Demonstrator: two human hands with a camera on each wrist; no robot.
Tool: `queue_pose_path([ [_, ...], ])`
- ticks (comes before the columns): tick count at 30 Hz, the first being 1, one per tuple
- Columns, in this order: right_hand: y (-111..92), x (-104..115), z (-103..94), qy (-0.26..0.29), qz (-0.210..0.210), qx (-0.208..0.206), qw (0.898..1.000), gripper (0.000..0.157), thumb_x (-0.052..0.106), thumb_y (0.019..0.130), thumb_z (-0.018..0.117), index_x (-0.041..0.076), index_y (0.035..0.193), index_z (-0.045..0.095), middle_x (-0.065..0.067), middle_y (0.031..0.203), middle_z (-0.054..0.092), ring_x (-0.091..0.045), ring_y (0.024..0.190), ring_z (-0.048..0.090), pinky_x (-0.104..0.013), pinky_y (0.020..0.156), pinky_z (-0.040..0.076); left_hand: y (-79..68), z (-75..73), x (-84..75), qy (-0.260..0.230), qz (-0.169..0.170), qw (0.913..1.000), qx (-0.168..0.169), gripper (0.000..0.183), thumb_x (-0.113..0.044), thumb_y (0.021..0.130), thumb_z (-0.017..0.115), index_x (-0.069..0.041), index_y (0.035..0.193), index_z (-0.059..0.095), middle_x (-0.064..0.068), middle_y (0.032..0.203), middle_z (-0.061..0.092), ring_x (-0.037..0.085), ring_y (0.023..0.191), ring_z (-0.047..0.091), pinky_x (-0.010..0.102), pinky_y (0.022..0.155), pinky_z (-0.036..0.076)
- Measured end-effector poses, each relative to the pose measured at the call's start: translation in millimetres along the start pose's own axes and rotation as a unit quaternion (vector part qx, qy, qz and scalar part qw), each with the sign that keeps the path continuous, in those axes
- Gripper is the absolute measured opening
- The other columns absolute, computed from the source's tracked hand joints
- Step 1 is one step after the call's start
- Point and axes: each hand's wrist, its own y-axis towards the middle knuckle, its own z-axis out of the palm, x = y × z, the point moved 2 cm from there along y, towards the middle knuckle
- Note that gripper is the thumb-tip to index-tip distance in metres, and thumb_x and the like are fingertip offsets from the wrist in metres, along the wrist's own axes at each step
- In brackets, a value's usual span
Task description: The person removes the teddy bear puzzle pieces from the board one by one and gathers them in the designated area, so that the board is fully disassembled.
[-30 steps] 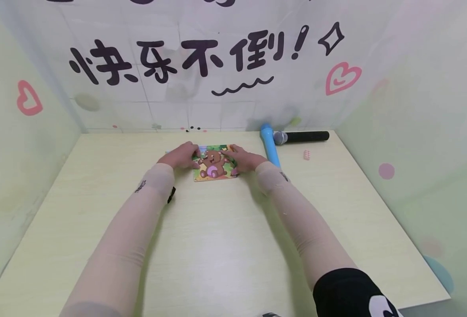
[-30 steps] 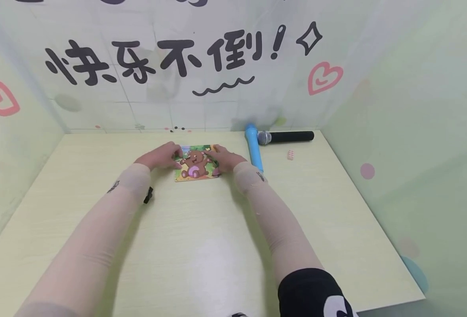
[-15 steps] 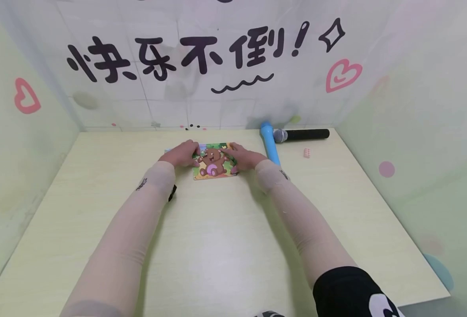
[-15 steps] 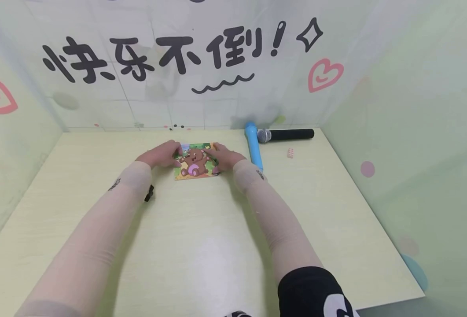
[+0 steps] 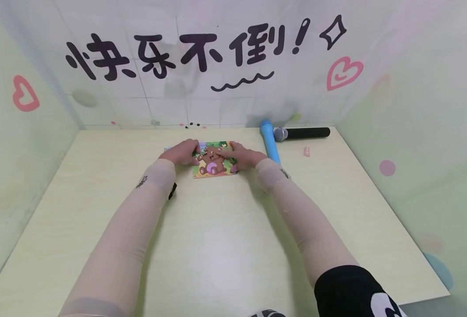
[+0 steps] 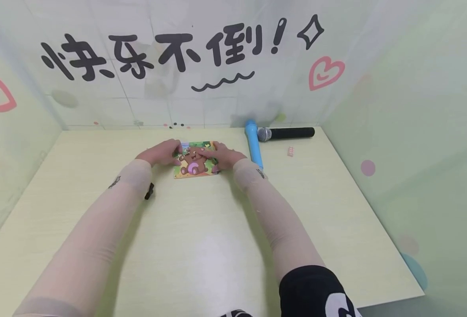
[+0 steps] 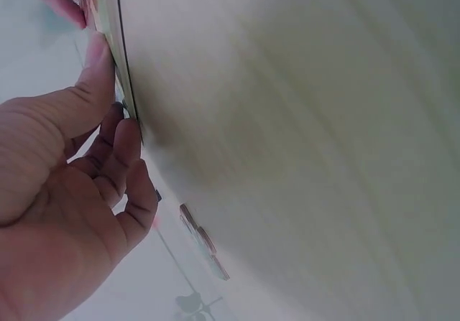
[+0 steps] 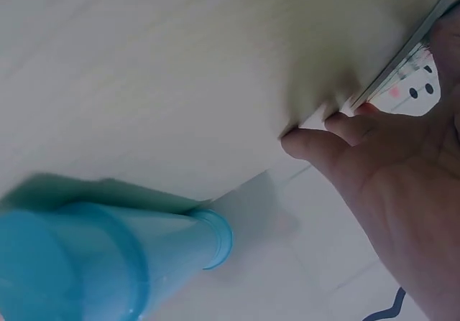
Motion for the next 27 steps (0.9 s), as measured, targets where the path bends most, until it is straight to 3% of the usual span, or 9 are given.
queue_pose_path([
  [12, -2, 4, 0.9, -0.029, 0.008, 0.009, 1.000, 0.077, 0.027, 0.098, 0.066, 0.044, 0.159, 0.022, -0.012, 0.169, -0.011, -0.033, 0.155, -0.011, -0.060, 0.121, 0.009, 0.7, -0.5, -1.4, -0.008, -0.004, 1.0000, 0.000, 0.032, -0.013, 0.094, 0.074, -0.006, 0.111, 0.048, 0.013, 0.109, 0.054, 0.030, 0.104, 0.049, 0.045, 0.096, 0.042],
  [23, -3, 4, -0.8, -0.030, 0.002, 0.008, 1.000, 0.077, 0.028, 0.098, 0.065, 0.044, 0.159, 0.022, -0.010, 0.170, -0.011, -0.032, 0.154, -0.013, -0.061, 0.121, 0.008, 0.9, -8.4, 7.1, -0.028, 0.047, 0.9984, 0.014, 0.036, -0.005, 0.091, 0.075, -0.001, 0.125, 0.064, 0.017, 0.120, 0.063, 0.032, 0.111, 0.056, 0.048, 0.103, 0.044],
  [27, -4, 4, -0.8, -0.037, 0.000, 0.011, 0.999, 0.076, 0.029, 0.099, 0.064, 0.044, 0.160, 0.021, -0.010, 0.170, -0.011, -0.032, 0.154, -0.013, -0.062, 0.120, 0.008, 1.6, -8.3, 9.4, -0.039, 0.049, 0.9979, 0.015, 0.038, -0.003, 0.092, 0.073, 0.000, 0.128, 0.065, 0.016, 0.122, 0.065, 0.031, 0.111, 0.058, 0.047, 0.102, 0.046],
])
